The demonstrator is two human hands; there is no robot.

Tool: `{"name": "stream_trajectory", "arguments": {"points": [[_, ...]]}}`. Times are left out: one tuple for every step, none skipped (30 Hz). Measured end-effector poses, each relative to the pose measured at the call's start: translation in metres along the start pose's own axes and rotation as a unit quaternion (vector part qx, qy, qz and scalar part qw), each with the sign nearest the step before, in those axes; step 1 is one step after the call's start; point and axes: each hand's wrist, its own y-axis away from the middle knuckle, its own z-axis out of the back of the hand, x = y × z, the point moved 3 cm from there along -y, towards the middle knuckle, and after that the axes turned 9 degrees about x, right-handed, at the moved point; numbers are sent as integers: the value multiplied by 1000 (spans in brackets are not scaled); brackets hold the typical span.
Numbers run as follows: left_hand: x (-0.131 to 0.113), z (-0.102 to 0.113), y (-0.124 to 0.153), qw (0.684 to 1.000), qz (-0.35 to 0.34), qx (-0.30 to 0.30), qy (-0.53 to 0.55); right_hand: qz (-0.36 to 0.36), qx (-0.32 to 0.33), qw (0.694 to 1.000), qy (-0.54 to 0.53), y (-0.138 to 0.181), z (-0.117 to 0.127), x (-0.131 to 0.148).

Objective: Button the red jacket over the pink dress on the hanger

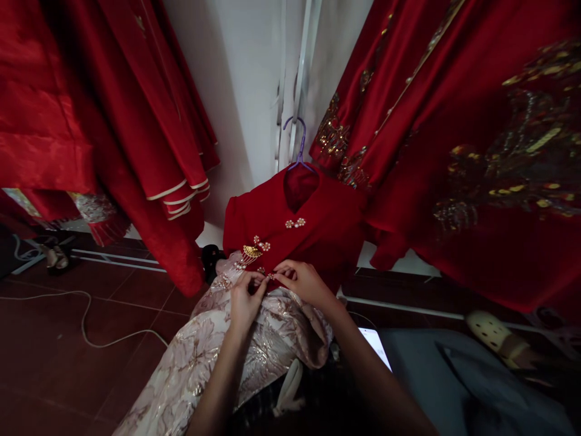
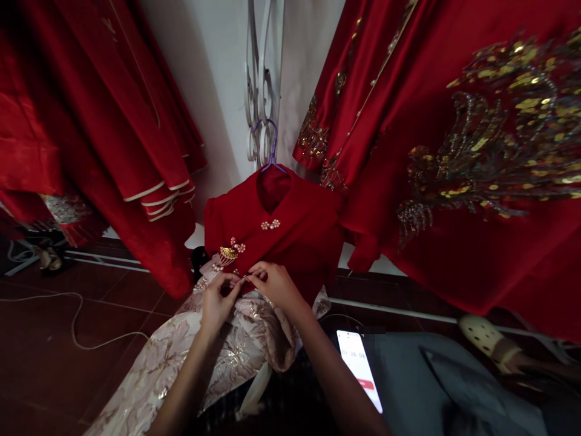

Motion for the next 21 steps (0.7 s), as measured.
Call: {"name": "stream_trajectory", "arguments": {"points": [[-1,0,0,1000,-7,-5,-9,0,-1,1000,0,0,-1,-1],[-2,0,1,1000,-12,-11,-14,-1,-2,1000,1,-1,-1,-2],[-2,0,1,1000,-14,-18,-16,-1,-3,1000,1,-1,-1,-2],[-2,0,1,999,-15,-24,-15,-1,-4,1000,1,-1,-1,-3],[-2,0,1,999,-15,-29,-15,0,-4,1000,1,-1,-1,-3],[-2,1,0,999,-16,-28,-18,1,-4,1000,1,-1,-1,-3],[-2,1,0,999,-19,-23,-23,2,-3,1000,1,-1,-1,-3],[-2,1,0,999,-24,-14,-29,3,-2,1000,2,-1,-1,-3],[-2,1,0,999,-29,-7,-36,3,0,1000,2,-1,-1,-3],[-2,1,0,999,-34,-3,-40,3,1,1000,3,-1,-1,-3],[-2,2,0,998,-38,-3,-43,3,2,1000,4,-1,-1,-3],[-3,2,0,998,-41,-5,-44,4,4,1000,4,-1,-1,-3],[-3,2,0,998,-44,-7,-46,3,5,1000,5,-1,-1,-4],[-3,2,0,998,-47,-10,-48,2,6,1000,6,-2,-1,-4],[-4,2,0,997,-49,-12,-51,-1,6,1000,7,-2,-1,-4],[-5,2,-1,997,-51,-15,-54,-4,5,1000,9,-2,-2,-5],[-5,2,-1,997,-52,-19,-58,-6,4,1000,10,-2,-2,-5],[-6,2,-1,997,-52,-22,-61,-7,3,1000,11,-2,-3,-6],[-6,2,-1,996,-51,-23,-63,-9,-1,1000,12,-3,-4,-6],[-6,2,0,997,-49,-23,-64,-10,-5,1000,14,-3,-5,-7],[-6,1,0,997,-47,-21,-63,-11,-7,1000,16,-3,-5,-7]]}}
